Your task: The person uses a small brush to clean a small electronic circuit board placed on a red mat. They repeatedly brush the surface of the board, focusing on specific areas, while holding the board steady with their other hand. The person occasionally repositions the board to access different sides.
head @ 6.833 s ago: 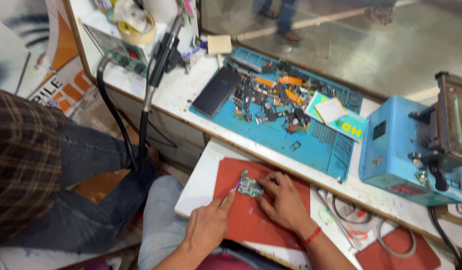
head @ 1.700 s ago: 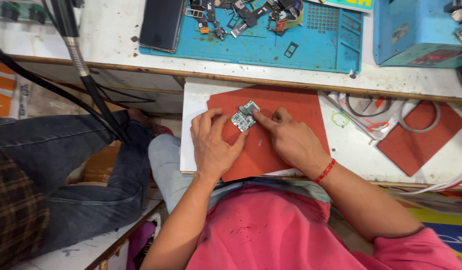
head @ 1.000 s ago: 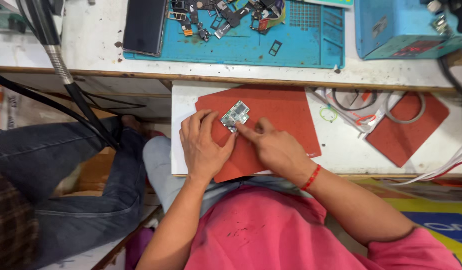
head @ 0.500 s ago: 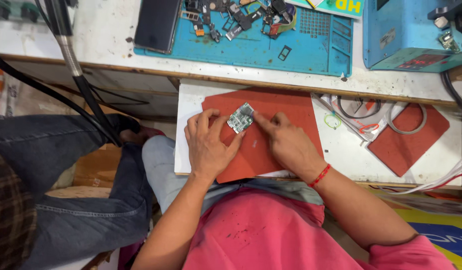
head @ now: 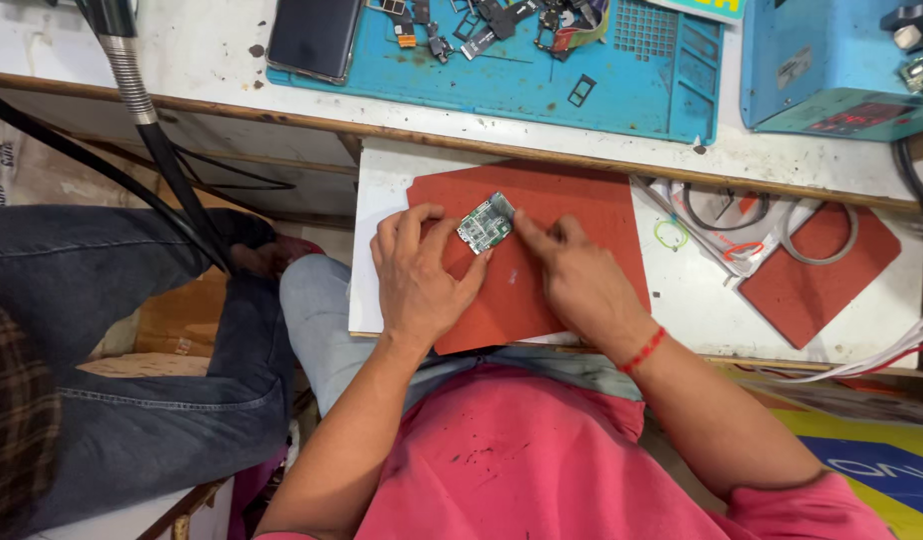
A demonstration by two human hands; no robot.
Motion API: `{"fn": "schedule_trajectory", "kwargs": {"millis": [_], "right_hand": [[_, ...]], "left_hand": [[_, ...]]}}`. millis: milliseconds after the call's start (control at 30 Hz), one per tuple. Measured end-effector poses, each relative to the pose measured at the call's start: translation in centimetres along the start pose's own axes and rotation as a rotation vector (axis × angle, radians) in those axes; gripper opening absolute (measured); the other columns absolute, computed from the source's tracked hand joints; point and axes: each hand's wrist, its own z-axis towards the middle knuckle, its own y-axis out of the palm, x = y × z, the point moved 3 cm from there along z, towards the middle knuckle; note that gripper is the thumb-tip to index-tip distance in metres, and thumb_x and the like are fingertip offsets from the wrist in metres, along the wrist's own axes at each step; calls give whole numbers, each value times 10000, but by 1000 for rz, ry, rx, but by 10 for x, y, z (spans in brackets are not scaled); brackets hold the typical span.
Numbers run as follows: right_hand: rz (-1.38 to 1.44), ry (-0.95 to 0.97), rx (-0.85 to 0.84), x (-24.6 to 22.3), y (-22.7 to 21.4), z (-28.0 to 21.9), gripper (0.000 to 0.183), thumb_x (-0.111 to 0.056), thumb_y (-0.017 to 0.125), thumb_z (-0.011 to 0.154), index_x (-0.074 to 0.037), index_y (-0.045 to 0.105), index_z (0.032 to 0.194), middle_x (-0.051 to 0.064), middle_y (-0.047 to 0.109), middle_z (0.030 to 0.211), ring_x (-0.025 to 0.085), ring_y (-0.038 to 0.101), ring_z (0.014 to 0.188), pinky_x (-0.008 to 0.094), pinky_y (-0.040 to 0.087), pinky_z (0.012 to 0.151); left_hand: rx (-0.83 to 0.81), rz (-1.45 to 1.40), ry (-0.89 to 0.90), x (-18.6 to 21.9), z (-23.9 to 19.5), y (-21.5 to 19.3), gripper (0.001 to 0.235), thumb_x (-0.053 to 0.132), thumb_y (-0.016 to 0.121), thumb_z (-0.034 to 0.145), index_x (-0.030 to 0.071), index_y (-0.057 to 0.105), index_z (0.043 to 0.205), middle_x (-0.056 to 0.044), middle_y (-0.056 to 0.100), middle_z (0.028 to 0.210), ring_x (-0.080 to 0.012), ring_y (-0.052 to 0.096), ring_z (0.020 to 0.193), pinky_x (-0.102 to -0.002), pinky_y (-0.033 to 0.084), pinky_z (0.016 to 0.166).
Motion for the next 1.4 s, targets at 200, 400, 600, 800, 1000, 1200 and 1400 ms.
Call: {"fn": "schedule_trajectory", "kwargs": {"millis": [200, 400, 600, 800, 1000, 1200, 1400], "right_hand": [[-12, -24, -11, -3, 8, 9, 616, -27, 493, 911, -147, 498, 1516, 218, 611, 1108, 432, 651, 788, 519, 540, 680], [-63, 38, 40, -4, -4, 10, 566, -61, 534, 922, -194, 553, 1472, 170, 627, 1093, 399, 660, 733, 503, 552, 648], [-21, -12, 96, -2, 2, 7, 463, -126, 574, 977, -212, 589, 1432, 157, 638, 1045, 395, 661, 734, 496, 548, 623], [-110, 32, -9, -6, -1, 7, 632, -70, 509, 888, -248, 527, 1494, 172, 617, 1108, 412, 651, 679, 513, 550, 627], [-43, -30, -114, -9, 1, 5, 630, -59, 495, 872, -260, 537, 1468, 171, 605, 1067, 404, 657, 720, 511, 549, 607], [1, -120, -114, -17, 4, -1, 661, -26, 509, 854, -233, 527, 1481, 173, 611, 1036, 385, 666, 734, 503, 556, 654], [22, -23, -63, -6, -2, -12, 602, -80, 534, 890, -205, 512, 1479, 190, 617, 1042, 414, 668, 776, 508, 551, 633]], "left_hand": [[5, -7, 8, -1, 0, 0, 452, 305, 865, 768, 50, 733, 1117, -74, 603, 1253, -316, 502, 1194, -470, 393, 1031], [11, -30, -5, -1, 1, 0, 423, 311, 870, 756, 83, 743, 1089, -57, 601, 1235, -303, 493, 1185, -468, 380, 1034], [-3, -14, -12, -2, 2, -1, 426, 323, 873, 732, 87, 734, 1058, -38, 595, 1239, -295, 490, 1186, -471, 379, 1031], [15, -24, -22, -2, 6, 0, 436, 335, 887, 710, 99, 716, 1035, -49, 595, 1211, -306, 507, 1191, -479, 381, 1010], [17, -46, -13, -2, 2, 1, 536, 299, 883, 742, 59, 668, 1169, -78, 588, 1267, -324, 506, 1210, -471, 388, 1051], [13, -3, -9, 2, 5, -3, 430, 297, 878, 705, 86, 723, 1045, -63, 598, 1232, -307, 507, 1187, -470, 392, 1032], [33, -10, -6, 1, 5, -2, 465, 346, 891, 700, 76, 718, 1036, -50, 599, 1229, -300, 504, 1183, -466, 388, 1020]]}}
